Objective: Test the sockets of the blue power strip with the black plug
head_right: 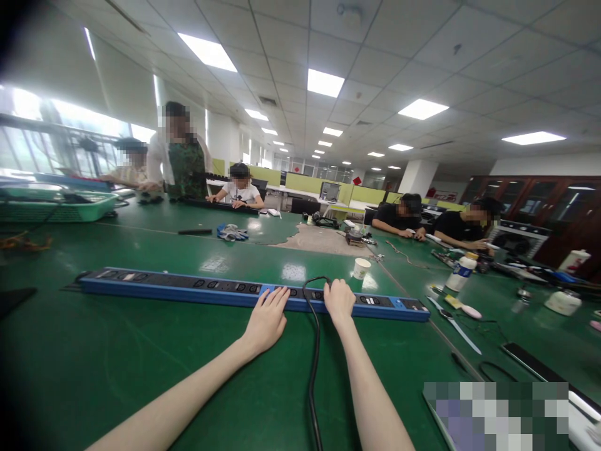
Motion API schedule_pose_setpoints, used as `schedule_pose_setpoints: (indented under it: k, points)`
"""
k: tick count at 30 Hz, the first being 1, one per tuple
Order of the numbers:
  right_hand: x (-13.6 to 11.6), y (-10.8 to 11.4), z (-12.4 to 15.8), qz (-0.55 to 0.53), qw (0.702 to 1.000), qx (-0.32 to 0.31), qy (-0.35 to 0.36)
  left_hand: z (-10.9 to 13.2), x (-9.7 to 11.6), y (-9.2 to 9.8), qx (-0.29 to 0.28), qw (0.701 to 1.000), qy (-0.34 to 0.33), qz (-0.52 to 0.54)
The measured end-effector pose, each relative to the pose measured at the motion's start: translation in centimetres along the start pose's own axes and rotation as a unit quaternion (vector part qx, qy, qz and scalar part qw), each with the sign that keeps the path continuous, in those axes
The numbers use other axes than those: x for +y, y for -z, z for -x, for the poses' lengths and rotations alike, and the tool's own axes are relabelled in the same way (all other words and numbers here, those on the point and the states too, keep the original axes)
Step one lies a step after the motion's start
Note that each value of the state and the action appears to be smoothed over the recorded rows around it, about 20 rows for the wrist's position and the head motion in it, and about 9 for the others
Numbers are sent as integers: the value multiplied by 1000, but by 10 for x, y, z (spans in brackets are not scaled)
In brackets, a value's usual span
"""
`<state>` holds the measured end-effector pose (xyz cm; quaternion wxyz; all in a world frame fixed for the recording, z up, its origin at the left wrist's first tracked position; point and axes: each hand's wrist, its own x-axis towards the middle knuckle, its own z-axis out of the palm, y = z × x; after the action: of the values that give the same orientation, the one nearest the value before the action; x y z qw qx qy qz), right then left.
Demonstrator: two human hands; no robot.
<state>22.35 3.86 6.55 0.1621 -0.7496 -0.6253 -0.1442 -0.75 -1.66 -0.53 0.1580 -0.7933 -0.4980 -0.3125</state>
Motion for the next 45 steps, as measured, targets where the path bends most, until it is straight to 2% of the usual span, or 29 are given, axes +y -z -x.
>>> schedule_pose_setpoints:
  k: [6, 10, 13, 16, 19, 22, 23, 26, 27, 29, 32, 34, 36, 38, 41, 45]
  points:
    - [2, -4, 1, -3, 998, 49, 26, -1, 0, 0, 1, 1000, 3, 4]
    - [-3, -3, 7, -14, 996, 86, 18, -2, 0, -1, 8, 1000, 3, 6]
    - [-8, 12, 5, -50, 989, 138, 16, -2, 0, 0, 6, 1000, 1, 6]
    - [-2, 40, -6, -108, 978, 176, 38, -2, 0, 1, -2, 1000, 0, 4]
    - [22, 68, -18, -166, 970, 163, 67, -2, 0, 2, -5, 1000, 0, 1]
    - [61, 85, -28, -268, 957, 96, 60, -2, 1, 3, -6, 1000, 0, 0]
    - [75, 88, -32, -323, 944, 62, 41, -2, 1, 3, -6, 1000, 0, 0]
    - [117, 88, -42, -482, 874, -15, -56, -2, 2, 3, -2, 1000, -1, 4]
    - [130, 86, -45, -505, 858, -25, -94, -2, 2, 3, -1, 1000, -1, 5]
    - [153, 78, -48, -508, 847, -26, -153, -2, 2, 2, 0, 1000, -1, 6]
    - [177, 65, -49, -487, 855, -32, -177, -1, 3, 1, 5, 1000, -2, 4]
    - [184, 57, -48, -465, 872, -41, -149, -2, 4, 1, 7, 1000, -4, 4]
    - [184, 52, -45, -418, 903, -52, -87, -2, 5, 1, 5, 1000, -4, 4]
    - [178, 49, -41, -342, 936, -82, -7, -3, 6, 2, 1, 1000, -3, 2]
    - [158, 45, -36, -217, 965, -126, 81, -3, 7, 3, -1, 1000, -4, 0]
    - [130, 40, -29, -94, 988, -112, 55, -3, 7, 2, 1, 1000, -8, -1]
